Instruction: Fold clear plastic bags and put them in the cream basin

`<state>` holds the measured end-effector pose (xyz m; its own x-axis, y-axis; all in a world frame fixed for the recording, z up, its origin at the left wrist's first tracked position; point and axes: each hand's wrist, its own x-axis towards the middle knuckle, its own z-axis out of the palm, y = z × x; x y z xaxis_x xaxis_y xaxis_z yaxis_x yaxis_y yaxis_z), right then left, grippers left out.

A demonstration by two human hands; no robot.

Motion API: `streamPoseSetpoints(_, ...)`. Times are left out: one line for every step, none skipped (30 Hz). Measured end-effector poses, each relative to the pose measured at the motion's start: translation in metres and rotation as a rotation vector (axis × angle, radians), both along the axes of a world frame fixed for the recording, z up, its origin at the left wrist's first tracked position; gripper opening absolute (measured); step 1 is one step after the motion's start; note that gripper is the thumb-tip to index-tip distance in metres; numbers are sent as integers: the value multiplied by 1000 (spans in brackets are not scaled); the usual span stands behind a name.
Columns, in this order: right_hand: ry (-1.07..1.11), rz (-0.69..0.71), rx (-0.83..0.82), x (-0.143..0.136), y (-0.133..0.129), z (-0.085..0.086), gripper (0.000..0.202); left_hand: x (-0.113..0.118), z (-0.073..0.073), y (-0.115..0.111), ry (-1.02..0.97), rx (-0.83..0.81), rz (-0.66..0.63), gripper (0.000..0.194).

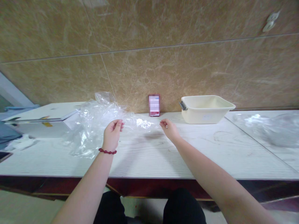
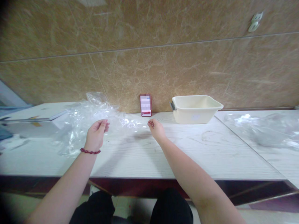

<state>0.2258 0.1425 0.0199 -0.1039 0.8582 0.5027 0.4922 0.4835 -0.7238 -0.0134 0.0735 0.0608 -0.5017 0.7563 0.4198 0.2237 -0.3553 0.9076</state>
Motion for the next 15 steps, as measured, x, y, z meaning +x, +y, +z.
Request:
streamPoseSetpoints(-9,-8,-1,1,0,0,13,-1,1,-1,50,-2,21,25)
streamPoseSetpoints(-16,-18,-3,1,1,0,13,-2,2,-1,97,-4,43,26)
streamPoseSetpoints(-19,-29,-7,2,1,0,14,-4,2,-2,138,-7,63,27)
streamPoseSetpoints(-20,-41,-9,3,2,-1,14,-6,3,-2,170,-10,81,28)
streamPoseSetpoints(-21,-55,-11,4,3,-1,15,-8,3,-3,193,-12,99,30)
streamPoseSetpoints(-21,-69,-13,5,3,-1,15,-10,4,-3,206,-11,114,30)
streamPoseSetpoints(-19,-83,-17,5,4,-1,16,-12,4,-3,215,-8,133,31)
streamPoseSetpoints(-19,-96,-25,6,5,-1,16,-14,4,-3,222,-2,153,32)
streamPoseSetpoints(-21,-107,-36,6,5,-2,17,-16,3,-3,230,6,174,31)
streamPoseSetpoints(-29,-116,-47,6,5,-2,17,-17,4,-3,242,18,197,31)
streamPoseSetpoints(-40,-123,-58,6,5,-1,18,-18,4,-4,258,33,220,30)
streamPoseSetpoints(-55,-128,-68,6,5,-1,18,-18,5,-5,277,52,244,29)
streamPoseSetpoints(-73,-131,-78,6,4,-1,18,-17,6,-6,298,72,265,29)
streamPoseSetpoints(-91,-132,-90,6,4,-1,19,-17,9,-8,322,92,282,28)
streamPoseSetpoints(-105,-132,-103,6,4,-1,19,-16,11,-11,355,108,293,28)
